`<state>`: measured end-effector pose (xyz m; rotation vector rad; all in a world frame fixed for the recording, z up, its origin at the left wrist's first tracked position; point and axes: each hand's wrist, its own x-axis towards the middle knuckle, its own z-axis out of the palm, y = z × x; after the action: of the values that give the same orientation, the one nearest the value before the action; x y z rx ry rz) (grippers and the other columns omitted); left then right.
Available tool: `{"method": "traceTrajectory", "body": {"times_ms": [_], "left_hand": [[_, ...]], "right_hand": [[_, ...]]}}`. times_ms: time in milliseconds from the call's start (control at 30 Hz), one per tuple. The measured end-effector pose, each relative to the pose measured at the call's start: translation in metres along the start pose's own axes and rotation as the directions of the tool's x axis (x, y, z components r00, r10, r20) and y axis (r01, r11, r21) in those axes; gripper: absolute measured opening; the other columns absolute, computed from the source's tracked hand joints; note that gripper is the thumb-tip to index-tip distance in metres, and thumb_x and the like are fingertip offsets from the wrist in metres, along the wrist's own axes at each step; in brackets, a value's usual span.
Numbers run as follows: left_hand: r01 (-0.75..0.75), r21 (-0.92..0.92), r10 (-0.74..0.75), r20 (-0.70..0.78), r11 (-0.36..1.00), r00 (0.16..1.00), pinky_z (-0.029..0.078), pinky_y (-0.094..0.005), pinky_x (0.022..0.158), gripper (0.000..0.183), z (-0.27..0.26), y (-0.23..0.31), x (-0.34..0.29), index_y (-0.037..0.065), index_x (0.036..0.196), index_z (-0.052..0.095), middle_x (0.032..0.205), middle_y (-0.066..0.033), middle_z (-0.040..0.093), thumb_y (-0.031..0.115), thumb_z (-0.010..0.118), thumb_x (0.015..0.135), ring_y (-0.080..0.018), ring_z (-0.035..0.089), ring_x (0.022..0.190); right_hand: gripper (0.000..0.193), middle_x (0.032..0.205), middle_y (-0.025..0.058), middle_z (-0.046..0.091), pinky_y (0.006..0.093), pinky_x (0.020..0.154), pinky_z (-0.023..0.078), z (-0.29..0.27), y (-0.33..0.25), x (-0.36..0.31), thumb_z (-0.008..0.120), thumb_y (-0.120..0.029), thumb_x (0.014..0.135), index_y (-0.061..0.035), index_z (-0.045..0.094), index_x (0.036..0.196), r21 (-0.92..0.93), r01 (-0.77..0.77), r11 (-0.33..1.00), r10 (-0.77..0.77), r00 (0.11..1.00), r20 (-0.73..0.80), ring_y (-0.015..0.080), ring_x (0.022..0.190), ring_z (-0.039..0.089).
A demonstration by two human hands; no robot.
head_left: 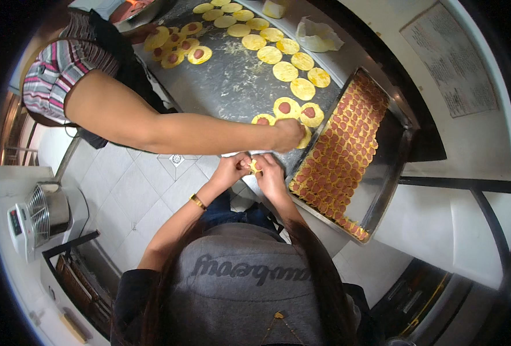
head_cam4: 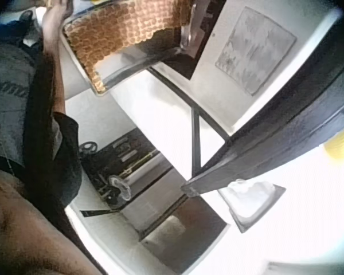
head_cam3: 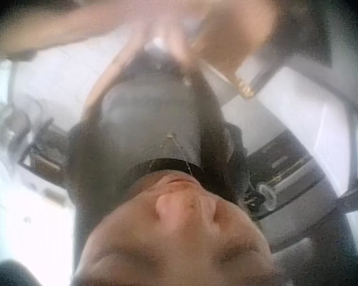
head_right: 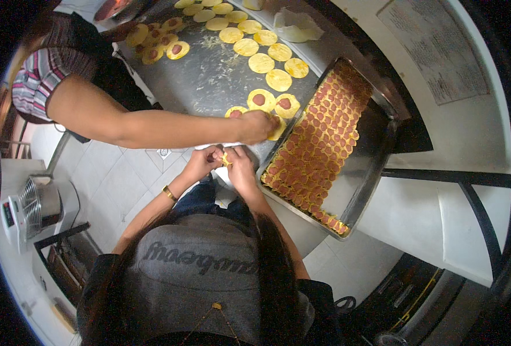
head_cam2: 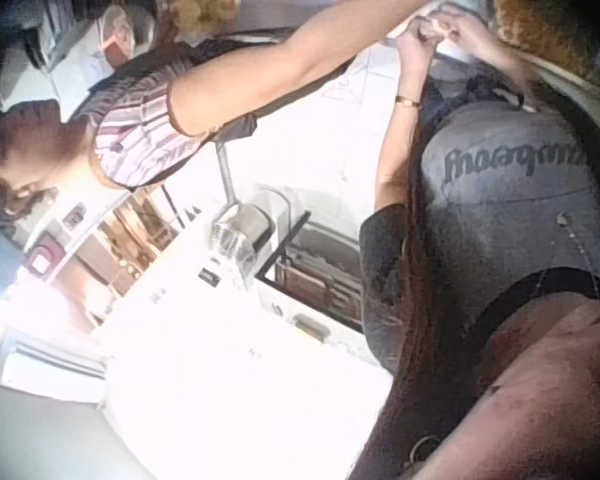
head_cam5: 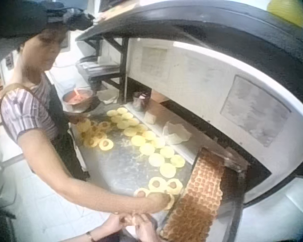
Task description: The person places a small sausage onto a round yellow dough disc, folds the dough around the sausage to form a pastry, and places it on a metal tray. The person repeats this process continuously while another person works nearby.
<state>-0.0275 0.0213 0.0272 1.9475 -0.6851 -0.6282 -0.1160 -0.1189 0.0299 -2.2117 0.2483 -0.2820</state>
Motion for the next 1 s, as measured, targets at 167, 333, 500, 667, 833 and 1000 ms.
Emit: {"method": "traceTrajectory", "body": {"times_ms": [167, 333, 500, 667, 833, 1000], "left_hand": [[-0.059, -0.188, 0.06, -0.002, 0.98, 0.998, 0.052, -0.0276, 0.068, 0.015, -0.01, -0.008, -0.005, -0.001, 0.091, 0.063, 0.077, -0.0027, 0.063, 0.001, 0.07, 0.078, -0.0096, 0.06, 0.074], [0.035, -0.119, -0.047, -0.101, 0.992, 0.994, 0.052, -0.0267, 0.074, 0.017, -0.025, -0.033, -0.012, 0.0, 0.097, 0.062, 0.087, -0.0024, 0.064, 0.0, 0.067, 0.08, -0.0094, 0.061, 0.079], [0.099, -0.103, -0.109, -0.098, 0.99, 0.989, 0.051, -0.0253, 0.071, 0.015, -0.032, -0.033, -0.02, 0.001, 0.096, 0.061, 0.088, -0.0009, 0.063, -0.003, 0.061, 0.082, -0.008, 0.06, 0.079], [0.098, -0.075, -0.107, -0.127, 0.992, 0.986, 0.05, -0.0244, 0.069, 0.013, -0.025, -0.021, -0.027, 0.0, 0.093, 0.061, 0.083, -0.0017, 0.064, -0.003, 0.062, 0.081, -0.0086, 0.06, 0.077], [0.171, -0.053, -0.179, -0.218, 0.984, 0.959, 0.049, -0.0244, 0.068, 0.012, -0.032, -0.015, -0.049, 0.0, 0.091, 0.062, 0.08, -0.0027, 0.065, -0.001, 0.065, 0.08, -0.0087, 0.06, 0.073], [0.223, -0.107, -0.244, -0.266, 0.969, 0.933, 0.048, -0.0217, 0.066, 0.01, -0.046, -0.033, -0.08, 0.0, 0.095, 0.06, 0.083, -0.0007, 0.063, 0.002, 0.06, 0.085, -0.0067, 0.058, 0.074]], "right_hand": [[0.034, 0.093, 0.013, 0.057, 0.0372, 0.073, 0.049, -0.028, -0.011, -0.023, 0.062, 0.007, 0.069, -0.0037, 0.062, 0.101, 0.011, 0.009, 1.0, -0.008, 0.999, -0.045, 0.03, 0.081, 0.06], [0.04, 0.1, 0.0062, 0.062, 0.0296, 0.078, 0.051, -0.132, 0.02, -0.058, 0.067, 0.008, 0.068, -0.0057, 0.063, 0.106, 0.187, -0.196, 0.963, 0.236, 0.946, -0.221, 0.0209, 0.092, 0.063], [0.034, 0.096, 0.0106, 0.067, 0.0323, 0.079, 0.05, -0.276, 0.136, -0.032, 0.062, 0.005, 0.071, -0.0053, 0.066, 0.103, -0.037, -0.378, 0.925, 0.277, 0.739, -0.614, 0.0227, 0.09, 0.064], [0.028, 0.099, 0.0151, 0.067, 0.0354, 0.079, 0.05, -0.331, 0.244, 0.027, 0.064, -0.005, 0.074, -0.0077, 0.067, 0.102, -0.27, -0.468, 0.841, 0.189, 0.722, -0.665, 0.0295, 0.09, 0.065], [0.024, 0.097, 0.016, 0.067, 0.0377, 0.078, 0.05, -0.324, 0.285, 0.055, 0.063, -0.009, 0.079, -0.0074, 0.067, 0.102, -0.355, -0.496, 0.792, 0.282, 0.813, -0.509, 0.0316, 0.093, 0.064], [0.027, 0.096, 0.0158, 0.067, 0.0352, 0.077, 0.05, -0.318, 0.272, 0.057, 0.061, -0.003, 0.077, -0.0059, 0.066, 0.103, -0.325, -0.405, 0.855, 0.29, 0.892, -0.348, 0.0291, 0.092, 0.065]]}}
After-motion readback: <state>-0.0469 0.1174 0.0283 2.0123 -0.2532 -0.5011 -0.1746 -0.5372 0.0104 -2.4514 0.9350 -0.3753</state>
